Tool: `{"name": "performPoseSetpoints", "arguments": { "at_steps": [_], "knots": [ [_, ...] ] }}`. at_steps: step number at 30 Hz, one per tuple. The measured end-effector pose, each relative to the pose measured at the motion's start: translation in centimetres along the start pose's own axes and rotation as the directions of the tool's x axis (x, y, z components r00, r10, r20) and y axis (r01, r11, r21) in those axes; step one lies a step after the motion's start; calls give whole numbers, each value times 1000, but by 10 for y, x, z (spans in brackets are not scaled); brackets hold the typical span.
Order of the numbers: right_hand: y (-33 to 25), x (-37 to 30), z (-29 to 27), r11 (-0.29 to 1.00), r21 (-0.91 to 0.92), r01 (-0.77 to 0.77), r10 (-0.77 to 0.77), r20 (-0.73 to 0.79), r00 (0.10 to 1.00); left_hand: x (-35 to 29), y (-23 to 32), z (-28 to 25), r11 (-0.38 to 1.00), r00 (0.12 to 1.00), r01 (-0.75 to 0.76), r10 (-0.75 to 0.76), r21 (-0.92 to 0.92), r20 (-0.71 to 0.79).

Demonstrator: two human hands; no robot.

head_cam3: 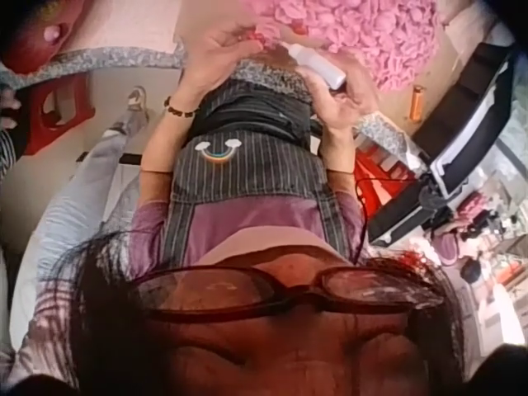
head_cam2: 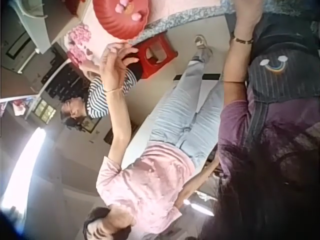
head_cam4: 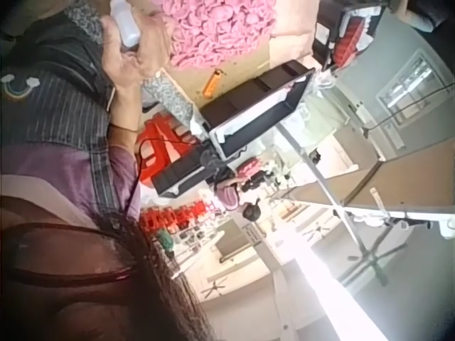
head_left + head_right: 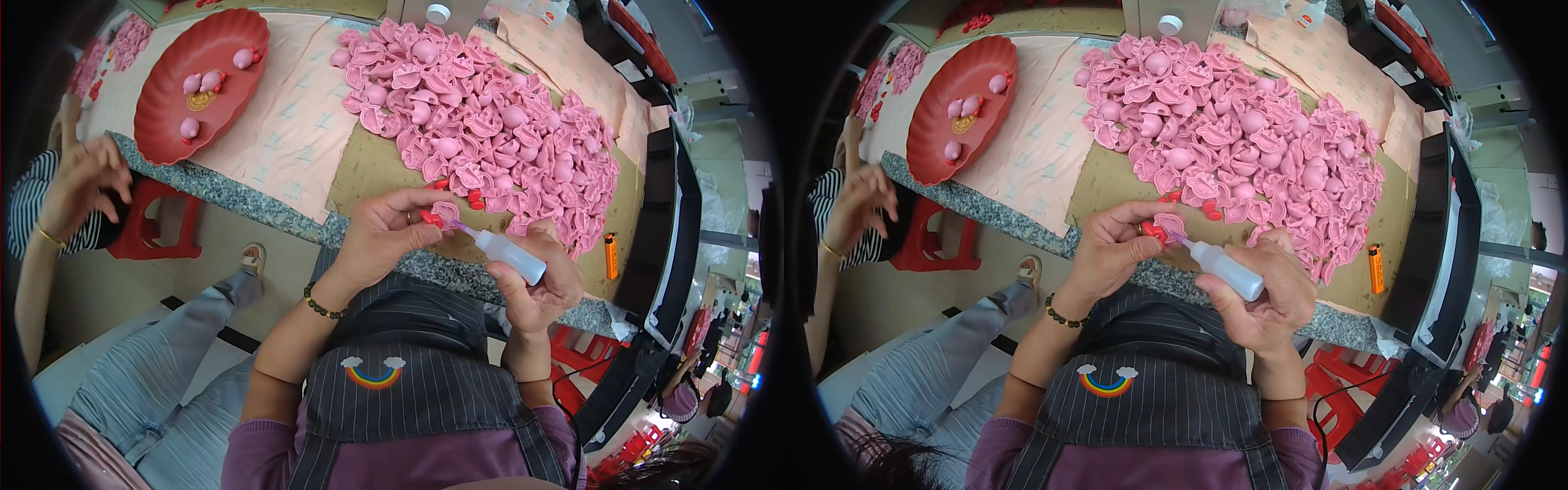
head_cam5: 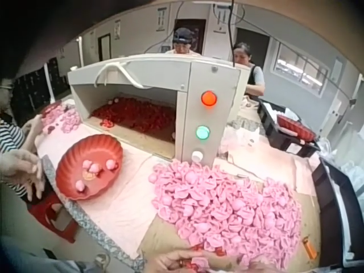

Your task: Assembling small pink plastic flower-shaped components using a glue applicator at a workshop bench.

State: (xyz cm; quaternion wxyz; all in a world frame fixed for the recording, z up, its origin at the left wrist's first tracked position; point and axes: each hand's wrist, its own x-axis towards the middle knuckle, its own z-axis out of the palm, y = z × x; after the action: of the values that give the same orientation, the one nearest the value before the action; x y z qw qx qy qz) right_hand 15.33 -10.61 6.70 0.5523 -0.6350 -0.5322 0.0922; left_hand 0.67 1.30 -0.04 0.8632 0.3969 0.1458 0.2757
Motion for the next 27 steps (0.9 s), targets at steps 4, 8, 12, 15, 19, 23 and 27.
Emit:
{"name": "performPoseSetpoints", "arguments": {
  "at_steps": [4, 8, 12, 15, 19, 23, 27],
  "knots": [
    [3, 3, 1, 999, -23, 44, -43, 40, 998, 0, -1, 1, 1000, 1000, 0, 0, -14, 16],
    [2, 3, 1, 999, -17, 36, -36, 27, 999, 0, 0, 2, 1000, 1000, -4, 4, -31, 17],
    [5, 2, 2, 999, -4, 48, -48, 9, 999, -1, -1, 1, 1000, 1000, 1, -1, -19, 12],
    [4, 0, 2, 1000, 2, 4, -4, 8, 1000, -1, 2, 2, 1000, 1000, 5, -5, -11, 20],
    [8, -1, 0, 1000, 1, 13, -13, 15, 1000, -1, 0, 0, 999, 999, 32, -32, -20, 29],
    [15, -5, 2, 974, 197, -114, 130, -72, 989, -2, -1, -2, 997, 998, 61, -61, -51, 2],
    [16, -12, -5, 932, 295, -210, 241, -73, 968, 0, 1, 2, 995, 999, 39, -40, -96, -7]
  ]
}}
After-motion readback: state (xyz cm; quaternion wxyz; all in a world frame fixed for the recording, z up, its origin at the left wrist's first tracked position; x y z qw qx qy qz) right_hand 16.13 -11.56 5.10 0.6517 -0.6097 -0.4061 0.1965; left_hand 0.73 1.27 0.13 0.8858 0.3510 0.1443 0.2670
